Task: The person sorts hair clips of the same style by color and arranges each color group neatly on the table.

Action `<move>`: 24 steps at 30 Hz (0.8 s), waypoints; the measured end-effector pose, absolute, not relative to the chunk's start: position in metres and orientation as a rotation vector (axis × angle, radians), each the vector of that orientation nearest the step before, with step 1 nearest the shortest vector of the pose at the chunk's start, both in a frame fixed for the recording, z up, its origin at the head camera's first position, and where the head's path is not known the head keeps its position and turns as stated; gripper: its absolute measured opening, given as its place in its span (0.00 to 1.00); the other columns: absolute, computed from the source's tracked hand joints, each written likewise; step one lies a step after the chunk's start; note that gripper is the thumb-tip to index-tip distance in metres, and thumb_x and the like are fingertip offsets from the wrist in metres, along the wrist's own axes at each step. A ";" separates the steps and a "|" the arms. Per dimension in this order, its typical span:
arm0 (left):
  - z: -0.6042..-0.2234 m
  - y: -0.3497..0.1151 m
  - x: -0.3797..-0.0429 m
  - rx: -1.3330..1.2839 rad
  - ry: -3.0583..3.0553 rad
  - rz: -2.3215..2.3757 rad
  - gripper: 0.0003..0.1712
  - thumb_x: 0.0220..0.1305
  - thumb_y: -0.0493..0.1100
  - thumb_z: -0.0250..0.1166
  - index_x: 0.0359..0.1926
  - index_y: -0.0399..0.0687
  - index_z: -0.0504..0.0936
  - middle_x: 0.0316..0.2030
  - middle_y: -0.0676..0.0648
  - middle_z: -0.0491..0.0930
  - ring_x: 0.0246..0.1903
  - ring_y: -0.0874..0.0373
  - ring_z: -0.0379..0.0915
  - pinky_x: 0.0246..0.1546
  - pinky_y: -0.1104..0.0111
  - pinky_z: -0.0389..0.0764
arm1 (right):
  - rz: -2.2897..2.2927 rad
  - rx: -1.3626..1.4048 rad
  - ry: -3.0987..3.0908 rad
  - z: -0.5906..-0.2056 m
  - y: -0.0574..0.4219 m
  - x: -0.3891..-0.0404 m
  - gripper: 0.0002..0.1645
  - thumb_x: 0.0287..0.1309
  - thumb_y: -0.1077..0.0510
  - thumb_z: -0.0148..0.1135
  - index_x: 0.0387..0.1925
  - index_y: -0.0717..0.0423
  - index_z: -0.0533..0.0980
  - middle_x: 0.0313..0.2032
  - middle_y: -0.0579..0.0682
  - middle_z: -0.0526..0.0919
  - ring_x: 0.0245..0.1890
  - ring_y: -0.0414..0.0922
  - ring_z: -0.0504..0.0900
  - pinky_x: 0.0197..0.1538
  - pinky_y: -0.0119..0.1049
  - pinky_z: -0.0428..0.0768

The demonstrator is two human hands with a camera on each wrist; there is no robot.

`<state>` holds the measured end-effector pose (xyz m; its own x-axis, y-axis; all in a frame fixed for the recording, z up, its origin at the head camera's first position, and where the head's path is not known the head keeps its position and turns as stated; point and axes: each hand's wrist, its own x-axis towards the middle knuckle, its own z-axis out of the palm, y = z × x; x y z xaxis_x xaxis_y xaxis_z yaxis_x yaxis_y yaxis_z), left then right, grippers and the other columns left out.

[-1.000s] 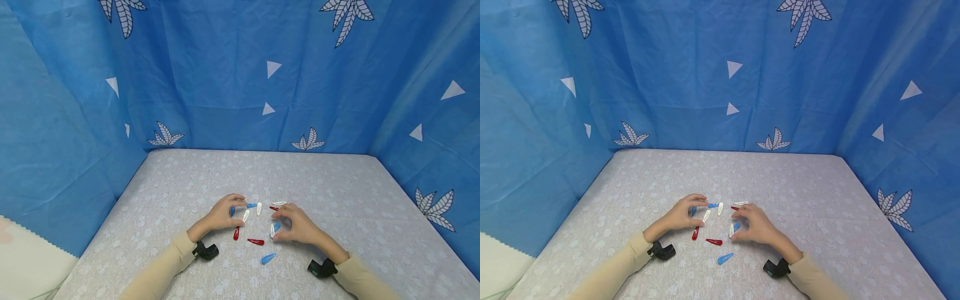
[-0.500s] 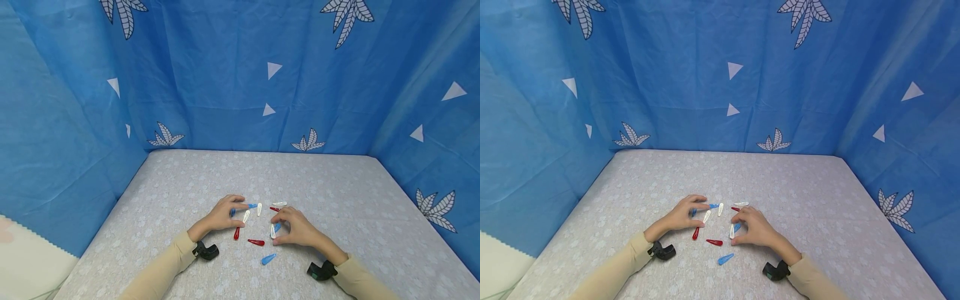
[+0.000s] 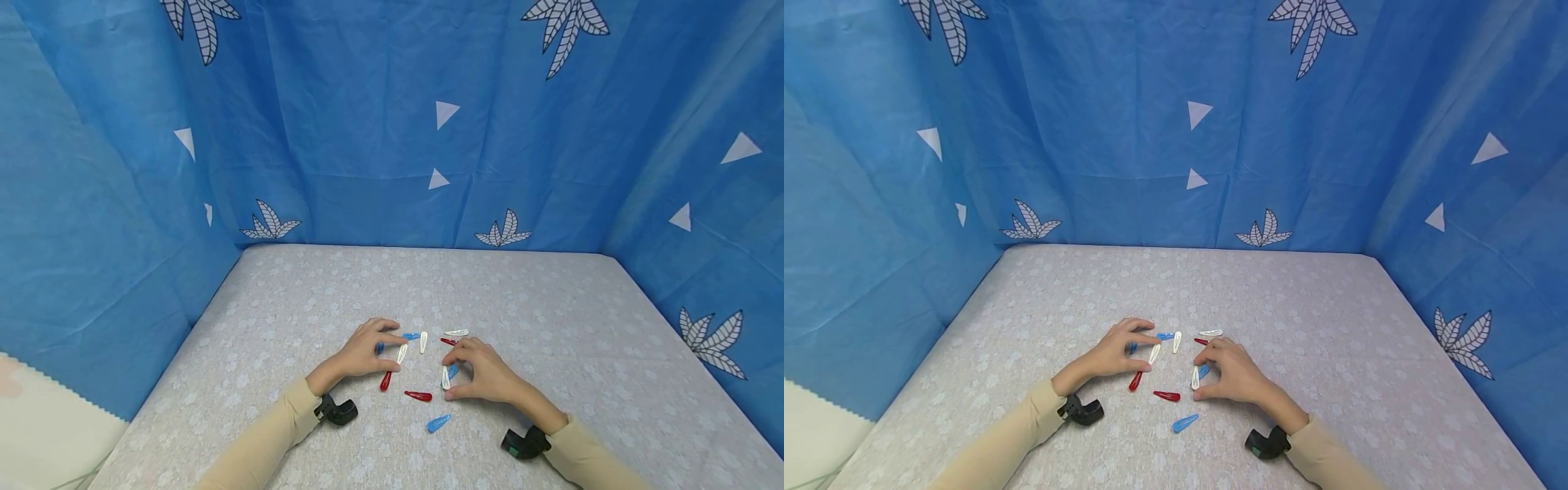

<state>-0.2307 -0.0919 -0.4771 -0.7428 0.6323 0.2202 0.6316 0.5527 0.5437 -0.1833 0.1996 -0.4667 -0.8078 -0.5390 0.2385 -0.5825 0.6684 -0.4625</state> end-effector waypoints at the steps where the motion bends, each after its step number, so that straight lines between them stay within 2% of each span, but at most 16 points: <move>1: -0.477 -0.092 -0.231 1.125 2.769 0.968 0.28 0.52 0.54 0.74 0.55 0.52 0.84 0.63 0.42 0.73 0.65 0.44 0.63 0.63 0.45 0.66 | 0.818 0.938 -2.796 -0.467 0.199 -0.183 0.28 0.35 0.38 0.80 0.40 0.44 0.83 0.40 0.37 0.79 0.45 0.38 0.74 0.47 0.41 0.73; 24: -0.480 -0.092 -0.231 1.103 2.767 0.995 0.27 0.53 0.54 0.74 0.54 0.51 0.84 0.63 0.43 0.72 0.66 0.44 0.63 0.64 0.44 0.65 | 0.856 0.896 -2.825 -0.469 0.196 -0.183 0.26 0.36 0.45 0.82 0.39 0.46 0.82 0.40 0.38 0.80 0.45 0.41 0.73 0.47 0.42 0.72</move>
<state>-0.2313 -0.0922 -0.4802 -0.7533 0.6191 0.2218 0.6185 0.5524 0.5588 -0.1829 0.1955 -0.4691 -0.8299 -0.5155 0.2134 -0.5472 0.6776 -0.4914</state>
